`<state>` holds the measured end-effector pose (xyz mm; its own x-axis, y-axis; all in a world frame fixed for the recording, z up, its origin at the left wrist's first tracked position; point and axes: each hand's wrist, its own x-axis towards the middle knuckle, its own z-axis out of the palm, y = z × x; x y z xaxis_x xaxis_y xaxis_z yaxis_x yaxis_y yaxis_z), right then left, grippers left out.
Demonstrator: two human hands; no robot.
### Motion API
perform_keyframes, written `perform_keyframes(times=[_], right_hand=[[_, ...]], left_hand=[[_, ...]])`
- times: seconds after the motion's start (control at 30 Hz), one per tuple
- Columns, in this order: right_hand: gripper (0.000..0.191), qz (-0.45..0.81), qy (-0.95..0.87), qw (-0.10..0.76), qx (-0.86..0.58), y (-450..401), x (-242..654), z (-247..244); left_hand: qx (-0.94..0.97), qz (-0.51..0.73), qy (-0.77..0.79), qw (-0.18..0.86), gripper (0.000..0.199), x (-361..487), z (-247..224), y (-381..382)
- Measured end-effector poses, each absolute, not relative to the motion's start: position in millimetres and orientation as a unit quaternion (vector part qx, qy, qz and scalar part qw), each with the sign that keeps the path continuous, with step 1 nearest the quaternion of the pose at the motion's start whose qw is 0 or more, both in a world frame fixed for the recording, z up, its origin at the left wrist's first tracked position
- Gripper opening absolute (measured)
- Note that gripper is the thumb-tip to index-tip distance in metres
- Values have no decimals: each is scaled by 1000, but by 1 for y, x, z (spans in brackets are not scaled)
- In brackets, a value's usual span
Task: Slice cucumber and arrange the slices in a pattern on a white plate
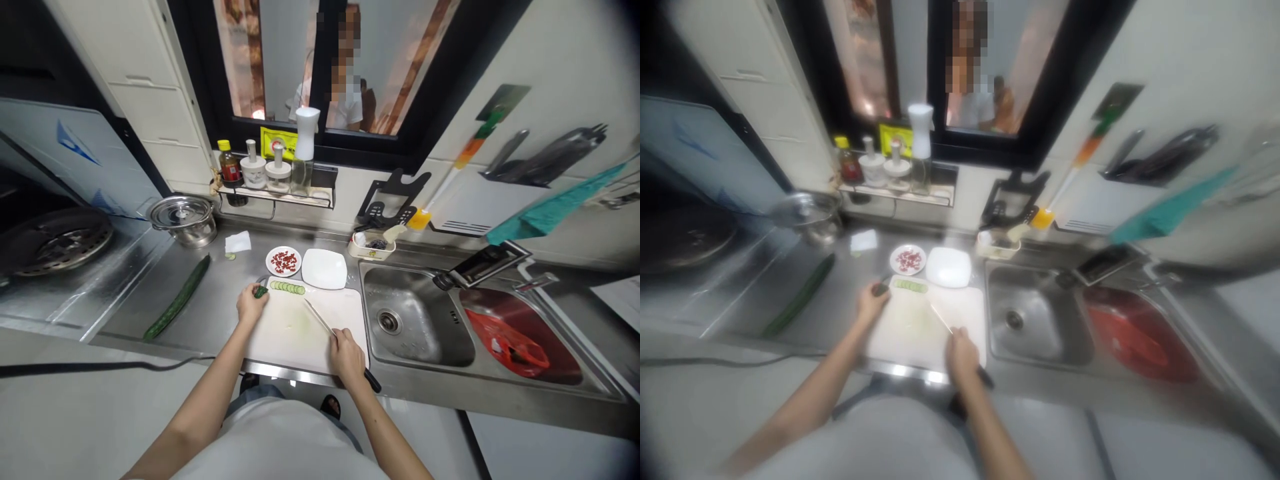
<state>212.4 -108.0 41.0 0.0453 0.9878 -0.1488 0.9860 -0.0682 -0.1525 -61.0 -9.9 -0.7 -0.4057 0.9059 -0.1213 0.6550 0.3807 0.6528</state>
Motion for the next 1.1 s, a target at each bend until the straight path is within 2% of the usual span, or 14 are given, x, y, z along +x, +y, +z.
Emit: perform_keyframes(times=[0.17, 0.77, 0.9, 0.97, 1.1], right_hand=[[31, 127, -672, -16, -729, -105, 208, 46], [33, 155, -665, -42, -729, -98, 209, 42], [30, 175, -662, -68, -725, -92, 211, 42], [30, 179, -658, -72, -728, -91, 212, 42], [30, 182, -653, -69, -732, -91, 213, 41]], left_hand=[[447, 273, 827, 205, 41, -74, -9, 4], [514, 209, 822, 130, 47, -68, -14, -1], [513, 214, 829, 68, 52, -52, -5, -10], [557, 223, 798, 54, 46, -38, 0, -14], [655, 208, 720, 96, 32, -7, 5, -12]])
